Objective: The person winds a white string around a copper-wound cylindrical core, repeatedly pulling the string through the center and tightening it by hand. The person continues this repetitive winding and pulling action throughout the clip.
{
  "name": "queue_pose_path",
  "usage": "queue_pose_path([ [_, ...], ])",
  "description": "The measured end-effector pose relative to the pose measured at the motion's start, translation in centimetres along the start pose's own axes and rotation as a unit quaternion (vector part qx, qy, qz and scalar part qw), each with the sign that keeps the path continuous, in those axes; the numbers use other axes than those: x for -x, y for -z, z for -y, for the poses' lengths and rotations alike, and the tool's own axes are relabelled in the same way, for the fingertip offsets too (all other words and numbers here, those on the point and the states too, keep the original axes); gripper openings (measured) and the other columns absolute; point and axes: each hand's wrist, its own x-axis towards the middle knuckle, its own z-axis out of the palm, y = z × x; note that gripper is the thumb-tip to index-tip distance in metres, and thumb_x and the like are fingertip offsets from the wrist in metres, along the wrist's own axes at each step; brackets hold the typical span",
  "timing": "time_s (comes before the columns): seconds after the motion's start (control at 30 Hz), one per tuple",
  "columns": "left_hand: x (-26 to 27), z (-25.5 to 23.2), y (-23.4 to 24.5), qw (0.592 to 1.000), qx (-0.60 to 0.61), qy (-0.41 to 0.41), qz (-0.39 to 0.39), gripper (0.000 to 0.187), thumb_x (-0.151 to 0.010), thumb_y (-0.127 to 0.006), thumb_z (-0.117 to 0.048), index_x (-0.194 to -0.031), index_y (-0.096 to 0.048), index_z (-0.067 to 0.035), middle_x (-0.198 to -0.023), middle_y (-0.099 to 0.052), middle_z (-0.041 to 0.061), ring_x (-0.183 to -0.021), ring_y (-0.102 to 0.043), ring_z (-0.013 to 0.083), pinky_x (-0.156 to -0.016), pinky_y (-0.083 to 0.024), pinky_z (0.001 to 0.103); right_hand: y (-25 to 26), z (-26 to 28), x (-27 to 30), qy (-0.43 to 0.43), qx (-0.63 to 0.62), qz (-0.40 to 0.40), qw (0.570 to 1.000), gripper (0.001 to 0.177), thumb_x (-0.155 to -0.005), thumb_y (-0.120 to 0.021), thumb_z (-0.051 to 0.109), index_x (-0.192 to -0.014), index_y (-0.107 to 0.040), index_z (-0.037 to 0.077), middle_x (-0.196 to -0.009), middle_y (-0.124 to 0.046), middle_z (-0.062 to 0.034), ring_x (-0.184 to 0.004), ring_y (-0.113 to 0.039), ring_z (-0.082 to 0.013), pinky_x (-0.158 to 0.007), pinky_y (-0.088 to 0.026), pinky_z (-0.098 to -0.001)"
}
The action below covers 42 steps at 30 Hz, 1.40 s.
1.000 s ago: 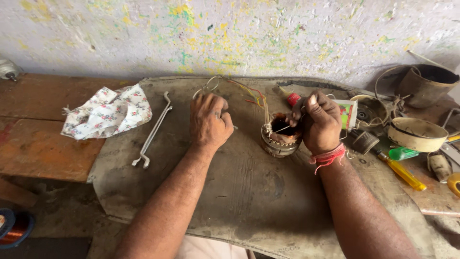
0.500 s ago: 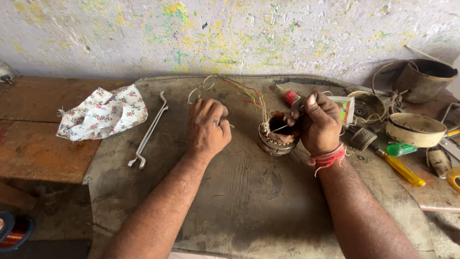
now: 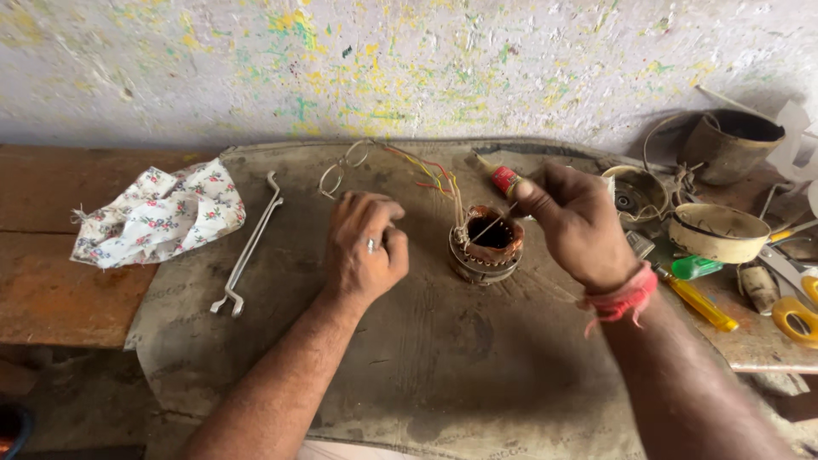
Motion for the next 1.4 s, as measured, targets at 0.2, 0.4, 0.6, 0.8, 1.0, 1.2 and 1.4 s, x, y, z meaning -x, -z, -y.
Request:
queue_pose_path([
  [0.2,-0.4,-6.5,0.6,0.976,0.193,-0.071,0.076,0.043,-0.084,-0.067,-0.006,-0.125,-0.059,0.005,-0.118,-0.067,0.021,-0.114,-0.064,0.0368,-0.105,-0.049,0.052,-0.5,7.0,4.5,0.015,0.19,0.184,0.964,0.017,-0.085,-0.072,0.018,-0.096,-0.072,0.005,-0.062,-0.07,-0.0079,-0.052,-0.065,-0.0163,-0.049,-0.05,-0.0335],
  [0.4,2.9,-10.4,2.1,0.955,0.214,-0.041,0.201,0.025,-0.092,-0.071,-0.004,-0.117,-0.066,-0.003,-0.105,-0.071,0.013,-0.105,-0.07,0.0272,-0.116,-0.049,0.053,5.0,5.5,4.8,0.236,0.445,0.075,0.861,0.01,-0.075,-0.075,0.01,-0.076,-0.065,0.011,-0.065,-0.067,-0.009,-0.059,-0.065,-0.0294,-0.052,-0.05,-0.0406],
  [0.6,7.3,-10.8,2.6,0.931,0.217,-0.065,0.288,0.034,-0.092,-0.07,-0.011,-0.124,-0.065,-0.001,-0.118,-0.07,0.016,-0.12,-0.067,0.0315,-0.124,-0.039,0.054,15.9,-0.1,-3.6,0.181,0.508,-0.191,0.82,0.038,-0.108,-0.078,0.021,-0.084,-0.059,-0.001,-0.075,-0.064,-0.0151,-0.063,-0.064,-0.0224,-0.058,-0.051,-0.0342],
  [0.8,11.4,-11.1,1.8,0.914,0.225,-0.088,0.326,0.041,-0.098,-0.07,-0.021,-0.135,-0.064,-0.002,-0.138,-0.067,0.016,-0.14,-0.06,0.031,-0.131,-0.036,0.051,19.3,-1.8,-9.7,-0.002,0.384,-0.211,0.899,0.053,-0.117,-0.064,0.038,-0.084,-0.066,-0.004,-0.07,-0.064,-0.0153,-0.052,-0.058,-0.0213,-0.048,-0.044,-0.0344],
  [1.0,13.7,-11.1,0.6,0.899,0.248,-0.087,0.352,0.039,-0.099,-0.07,-0.022,-0.133,-0.065,-0.005,-0.14,-0.066,0.016,-0.143,-0.058,0.0295,-0.134,-0.034,0.05,11.0,3.9,-10.6,-0.069,0.131,-0.188,0.971,0.037,-0.112,-0.065,0.032,-0.095,-0.066,-0.001,-0.078,-0.068,-0.012,-0.056,-0.063,-0.0162,-0.048,-0.046,-0.0328],
  [1.2,11.8,-11.9,1.6,0.922,0.2,-0.144,0.298,0.029,-0.099,-0.07,-0.02,-0.127,-0.071,-0.011,-0.137,-0.068,0.011,-0.138,-0.061,0.0262,-0.13,-0.036,0.05,4.4,6.4,-5.7,-0.113,-0.051,-0.11,0.986,0.016,-0.1,-0.062,0.013,-0.106,-0.064,-0.002,-0.094,-0.074,-0.0146,-0.081,-0.075,-0.0198,-0.074,-0.064,-0.0329],
  [1.4,5.8,-11.1,3.1,0.935,0.303,0.151,0.109,0.022,-0.098,-0.07,-0.016,-0.115,-0.07,-0.003,-0.11,-0.075,0.009,-0.105,-0.073,0.0192,-0.099,-0.058,0.037,-0.4,3.9,0.6,-0.061,-0.147,-0.071,0.985,0.015,-0.093,-0.07,-0.001,-0.107,-0.065,-0.002,-0.1,-0.072,-0.0142,-0.088,-0.072,-0.0194,-0.083,-0.062,-0.0338],
])
